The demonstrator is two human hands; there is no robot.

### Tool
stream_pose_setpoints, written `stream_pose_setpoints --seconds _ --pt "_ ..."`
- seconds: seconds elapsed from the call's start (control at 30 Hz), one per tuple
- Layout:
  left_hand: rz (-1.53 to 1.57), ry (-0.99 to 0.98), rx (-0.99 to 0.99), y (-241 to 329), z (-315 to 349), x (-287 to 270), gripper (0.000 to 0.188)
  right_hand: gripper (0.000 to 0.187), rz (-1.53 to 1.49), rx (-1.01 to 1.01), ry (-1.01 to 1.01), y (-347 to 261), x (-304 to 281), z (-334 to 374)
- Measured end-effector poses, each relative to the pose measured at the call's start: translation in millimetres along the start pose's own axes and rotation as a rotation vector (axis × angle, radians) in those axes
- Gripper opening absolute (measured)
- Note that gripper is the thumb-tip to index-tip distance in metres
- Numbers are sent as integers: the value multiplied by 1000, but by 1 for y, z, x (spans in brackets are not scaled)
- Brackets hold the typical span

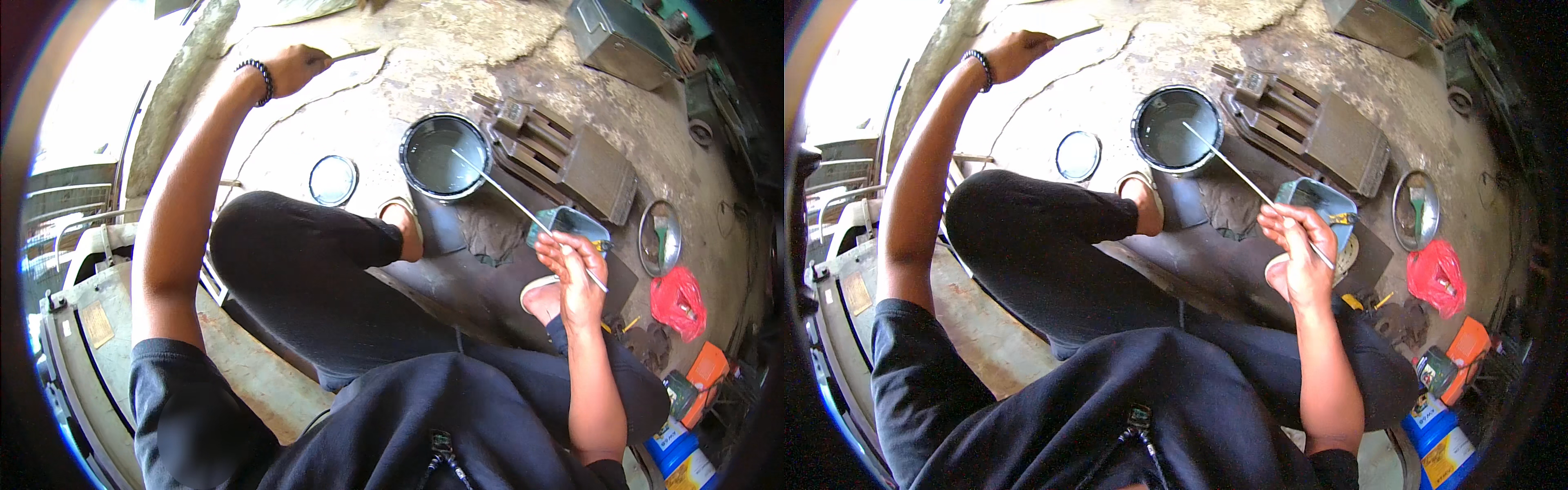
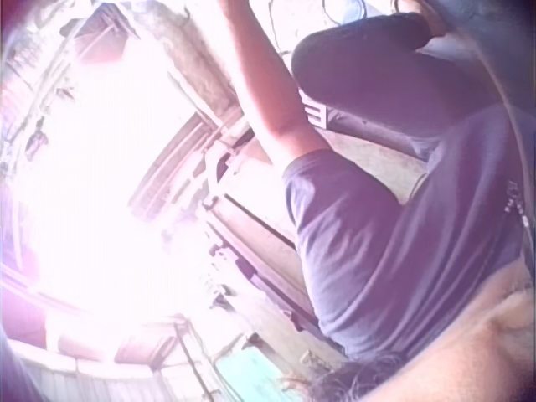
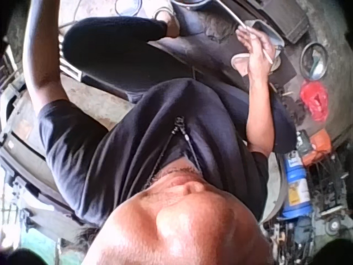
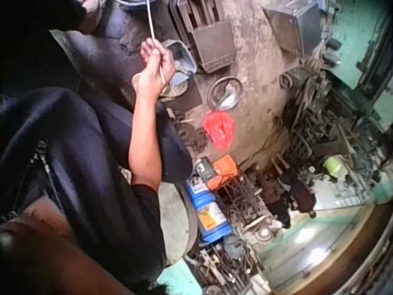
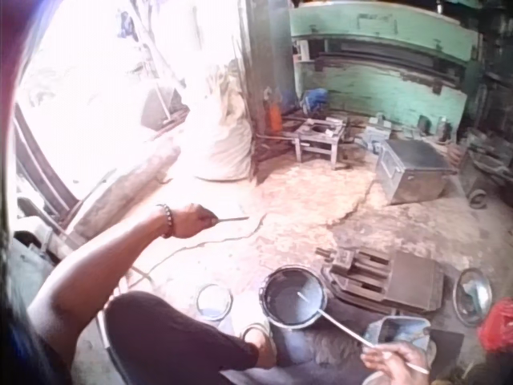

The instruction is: The person opens a paint can, stirs the contents with a metal rod, and then closes the can. The person also handles a plastic bag and a bottle during the process.

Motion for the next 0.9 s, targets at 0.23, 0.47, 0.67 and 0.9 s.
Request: stream_pose_setpoints --seconds 0.23,0.47,0.67,0.9 --pt "499 221 -219 -135 53 220 34 23 238 -121 -27 10 -2 3" --pt "402 273 -686 -99 116 391 35 26 286 -107 10 24 -9 10" --pt "316 294 -840 -62 125 425 35 22 298 -101 16 25 12 4" --pt "201 401 -807 -83 110 451 36 21 442 -181 35 10 28 8"
Point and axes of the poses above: each hand's wrist, its own z-axis away from the middle knuckle, its own x-axis out of the palm, y = z × x, the point moved 2 cm from there along -z, towards the middle knuckle, and after that the axes turned 6 degrees about x, right-handed, at the moved point
